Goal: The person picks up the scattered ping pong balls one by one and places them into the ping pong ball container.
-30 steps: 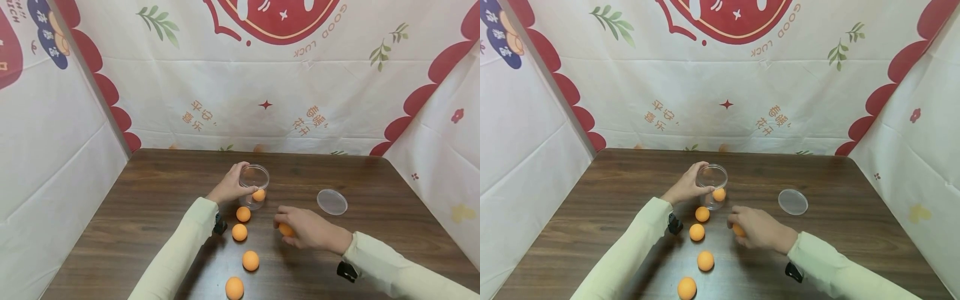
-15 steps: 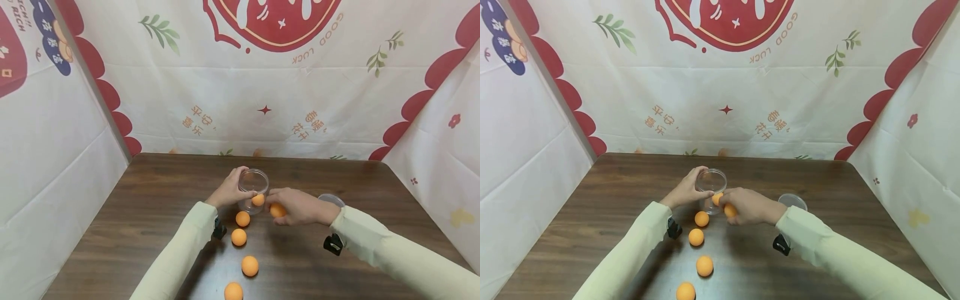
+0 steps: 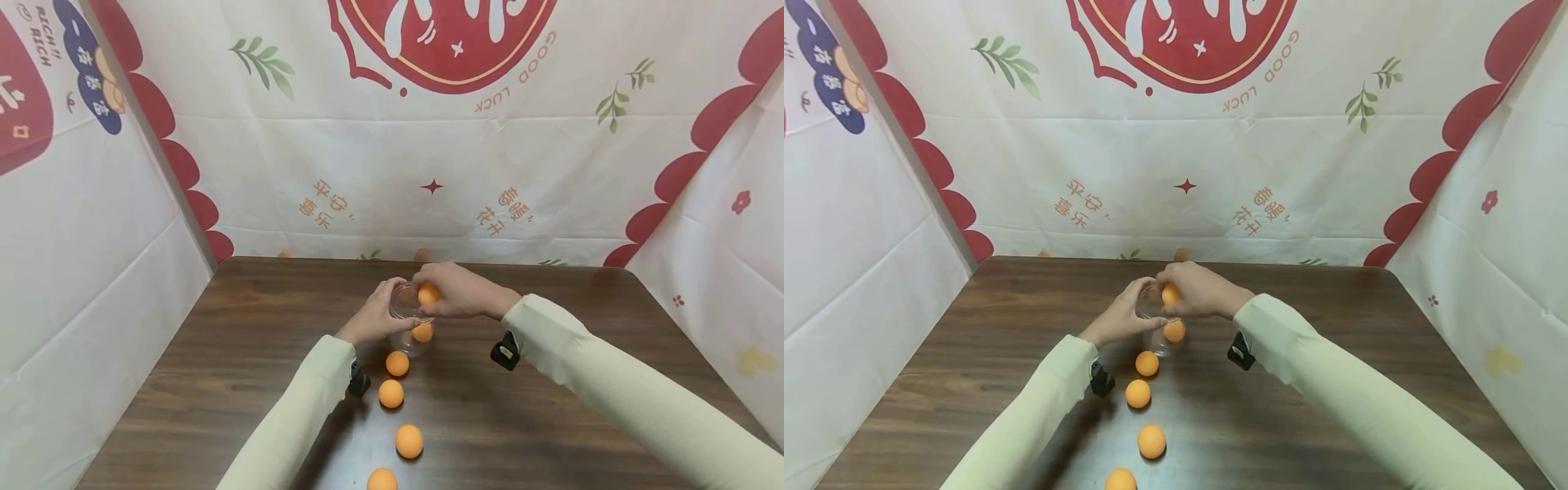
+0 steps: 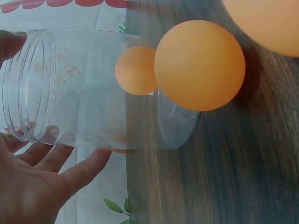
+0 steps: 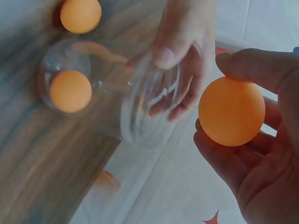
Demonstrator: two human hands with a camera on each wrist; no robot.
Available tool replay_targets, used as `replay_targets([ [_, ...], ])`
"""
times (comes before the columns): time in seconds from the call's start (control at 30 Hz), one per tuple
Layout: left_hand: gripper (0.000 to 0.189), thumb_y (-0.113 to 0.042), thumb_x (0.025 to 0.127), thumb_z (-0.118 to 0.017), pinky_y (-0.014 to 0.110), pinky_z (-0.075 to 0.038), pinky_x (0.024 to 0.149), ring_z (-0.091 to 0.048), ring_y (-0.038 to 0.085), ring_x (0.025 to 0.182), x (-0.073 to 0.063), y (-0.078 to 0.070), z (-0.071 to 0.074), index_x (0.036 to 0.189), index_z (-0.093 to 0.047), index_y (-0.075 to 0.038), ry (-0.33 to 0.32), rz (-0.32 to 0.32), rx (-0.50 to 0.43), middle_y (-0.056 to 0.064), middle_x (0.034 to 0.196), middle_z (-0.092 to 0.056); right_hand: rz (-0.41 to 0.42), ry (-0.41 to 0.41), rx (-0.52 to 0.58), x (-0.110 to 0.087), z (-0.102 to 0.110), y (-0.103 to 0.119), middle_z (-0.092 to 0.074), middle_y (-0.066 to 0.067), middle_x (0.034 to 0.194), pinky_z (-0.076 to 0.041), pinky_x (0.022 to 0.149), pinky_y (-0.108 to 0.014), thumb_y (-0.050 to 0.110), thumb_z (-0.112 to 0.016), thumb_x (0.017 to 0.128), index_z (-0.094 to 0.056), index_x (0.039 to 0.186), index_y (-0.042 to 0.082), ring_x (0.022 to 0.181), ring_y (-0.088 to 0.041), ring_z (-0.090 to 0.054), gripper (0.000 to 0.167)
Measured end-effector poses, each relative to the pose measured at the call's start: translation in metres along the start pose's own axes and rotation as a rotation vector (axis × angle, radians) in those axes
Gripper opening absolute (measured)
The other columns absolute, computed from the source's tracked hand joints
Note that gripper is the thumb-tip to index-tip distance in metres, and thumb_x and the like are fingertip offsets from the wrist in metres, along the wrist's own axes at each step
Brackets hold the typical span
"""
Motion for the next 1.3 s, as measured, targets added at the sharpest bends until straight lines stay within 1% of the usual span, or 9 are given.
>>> replay_targets([
  [0.1, 0.074, -0.028, 0.085, -0.071, 0.031, -0.052, 0.083, -0.057, 0.02, 0.1, 0.0, -0.002, 0.0, 0.143, -0.03, -0.011, -0.003, -0.014, -0.001, 0.014, 0.143, -0.033, -0.005, -0.018, -0.015, 0.011, 0.002, -0.002, -0.06, -0.004, 0.089, -0.043, 0.063, -0.026, 0.012, -0.073, 0.078, -0.067, 0.091, 0.008, 0.074, -0.016, -0.05, 0.015],
  [0.23, 0.077, -0.03, 0.085, -0.071, 0.029, -0.051, 0.081, -0.056, 0.019, 0.096, 0.001, -0.002, -0.003, 0.146, -0.027, -0.012, 0.01, -0.008, 0.001, 0.014, 0.143, -0.032, -0.024, -0.017, -0.016, 0.02, -0.003, -0.009, -0.061, -0.006, 0.091, -0.043, 0.064, -0.026, 0.01, -0.073, 0.079, -0.068, 0.092, 0.006, 0.075, -0.017, -0.05, 0.015],
  [0.37, 0.081, -0.032, 0.085, -0.071, 0.032, -0.05, 0.084, -0.054, 0.021, 0.103, 0.002, -0.001, -0.006, 0.148, -0.025, -0.011, 0.022, 0.001, 0.002, 0.014, 0.143, -0.032, -0.051, 0.002, -0.008, 0.025, -0.013, -0.018, -0.062, -0.007, 0.092, -0.042, 0.063, -0.025, 0.008, -0.072, 0.079, -0.068, 0.094, 0.003, 0.074, -0.017, -0.049, 0.016],
  [0.5, 0.081, -0.031, 0.085, -0.07, 0.034, -0.049, 0.088, -0.049, 0.023, 0.116, 0.002, -0.003, -0.006, 0.148, -0.024, -0.01, 0.019, -0.004, 0.0, 0.014, 0.144, -0.032, -0.08, 0.029, 0.014, 0.028, -0.024, -0.024, -0.063, -0.007, 0.094, -0.042, 0.063, -0.025, 0.006, -0.07, 0.08, -0.068, 0.096, 0.003, 0.074, -0.016, -0.049, 0.017],
  [0.67, 0.08, -0.029, 0.085, -0.07, 0.037, -0.047, 0.094, -0.046, 0.023, 0.119, 0.002, -0.004, -0.005, 0.148, -0.025, -0.01, 0.024, -0.015, 0.0, 0.014, 0.143, -0.033, -0.111, 0.081, 0.031, 0.031, -0.04, -0.028, -0.06, -0.005, 0.09, -0.039, 0.062, -0.024, 0.005, -0.068, 0.081, -0.068, 0.096, 0.006, 0.072, -0.015, -0.048, 0.015],
  [0.77, 0.079, -0.029, 0.085, -0.07, 0.037, -0.046, 0.096, -0.046, 0.023, 0.118, 0.001, -0.003, -0.005, 0.147, -0.026, -0.008, 0.025, -0.019, -0.004, 0.014, 0.142, -0.033, -0.106, 0.104, 0.022, 0.031, -0.045, -0.028, -0.058, -0.005, 0.087, -0.038, 0.061, -0.024, 0.006, -0.067, 0.082, -0.066, 0.094, 0.007, 0.07, -0.014, -0.046, 0.011],
  [0.93, 0.077, -0.026, 0.084, -0.07, 0.038, -0.045, 0.097, -0.046, 0.023, 0.116, -0.001, -0.003, -0.004, 0.145, -0.027, -0.006, 0.019, -0.03, -0.018, 0.015, 0.139, -0.034, -0.107, 0.124, 0.016, 0.033, -0.051, -0.026, -0.06, -0.009, 0.092, -0.039, 0.062, -0.025, 0.007, -0.065, 0.084, -0.065, 0.093, 0.007, 0.072, -0.015, -0.047, 0.009],
  [1.1, 0.073, -0.026, 0.084, -0.07, 0.037, -0.045, 0.094, -0.048, 0.022, 0.111, -0.001, -0.002, -0.001, 0.142, -0.031, -0.006, 0.002, -0.04, -0.016, 0.014, 0.134, -0.038, -0.091, 0.123, -0.013, 0.036, -0.052, -0.025, -0.061, -0.012, 0.097, -0.041, 0.065, -0.025, 0.009, -0.066, 0.084, -0.066, 0.094, 0.008, 0.075, -0.016, -0.048, 0.01],
  [1.3, 0.072, -0.026, 0.084, -0.07, 0.036, -0.045, 0.094, -0.047, 0.021, 0.109, -0.002, -0.002, 0.001, 0.142, -0.031, -0.008, 0.004, -0.037, -0.011, 0.013, 0.133, -0.039, -0.062, 0.108, -0.026, 0.037, -0.052, -0.024, -0.061, -0.009, 0.093, -0.042, 0.066, -0.026, 0.009, -0.066, 0.084, -0.066, 0.094, 0.007, 0.074, -0.015, -0.048, 0.01],
])
Point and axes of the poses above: each hand's wrist, its own x-axis towards the middle knuckle, its own z-axis out of the back of the hand, y = z × x, the point moved 9 cm from there along x, towards the middle knuckle
